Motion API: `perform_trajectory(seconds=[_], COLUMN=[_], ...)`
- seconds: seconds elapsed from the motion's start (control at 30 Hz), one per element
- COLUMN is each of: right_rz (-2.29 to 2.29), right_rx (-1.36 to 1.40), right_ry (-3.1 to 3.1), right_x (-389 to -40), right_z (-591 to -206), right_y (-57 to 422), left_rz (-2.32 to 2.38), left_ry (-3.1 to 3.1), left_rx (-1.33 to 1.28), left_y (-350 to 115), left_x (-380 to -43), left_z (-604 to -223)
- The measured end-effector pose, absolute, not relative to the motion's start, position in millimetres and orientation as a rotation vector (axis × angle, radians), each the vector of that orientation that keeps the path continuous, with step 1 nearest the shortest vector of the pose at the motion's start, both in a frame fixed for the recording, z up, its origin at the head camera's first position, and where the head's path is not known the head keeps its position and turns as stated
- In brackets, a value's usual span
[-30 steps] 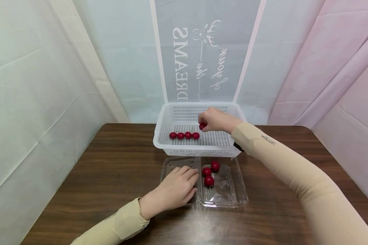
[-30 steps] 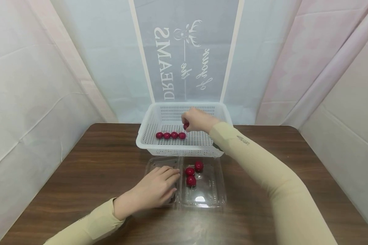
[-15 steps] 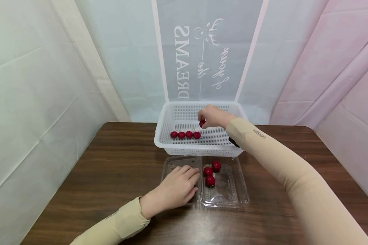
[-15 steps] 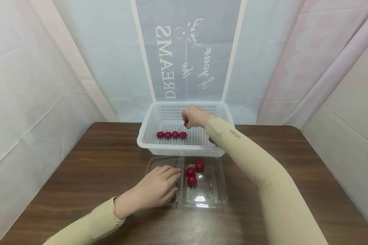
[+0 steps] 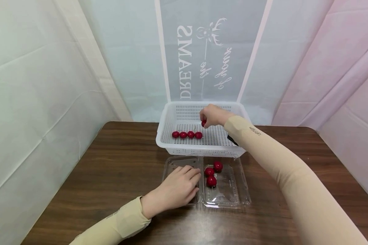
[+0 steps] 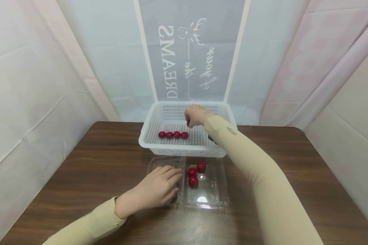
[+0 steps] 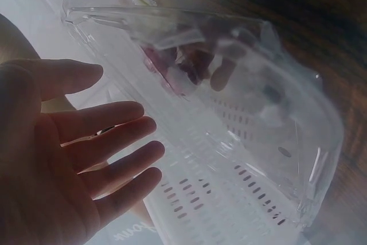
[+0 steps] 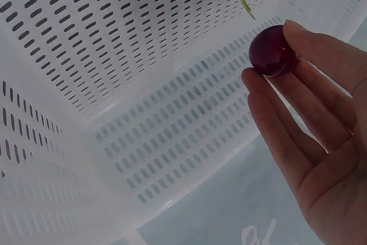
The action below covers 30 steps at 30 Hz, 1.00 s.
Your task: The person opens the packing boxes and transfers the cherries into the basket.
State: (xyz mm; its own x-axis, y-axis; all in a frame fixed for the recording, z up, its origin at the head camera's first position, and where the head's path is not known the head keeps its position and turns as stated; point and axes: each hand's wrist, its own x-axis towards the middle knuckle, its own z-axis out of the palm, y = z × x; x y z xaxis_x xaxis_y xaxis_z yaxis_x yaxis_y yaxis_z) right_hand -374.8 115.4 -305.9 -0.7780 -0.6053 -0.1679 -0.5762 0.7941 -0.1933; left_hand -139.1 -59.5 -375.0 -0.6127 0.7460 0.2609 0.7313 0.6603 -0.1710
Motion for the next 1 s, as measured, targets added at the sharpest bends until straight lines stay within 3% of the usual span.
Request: perform_trajectory(seconds=[1.0], right_rz=[-0.101], right_rx=[-0.827], right_ry=[2.708], right_x=[-383], right_z=[-337], right_y=[120], left_rz=[0.069], left_ry=[-2.574], left_rx=[-1.179], left_y=[-57], left_x=[-140], left_z=[-376])
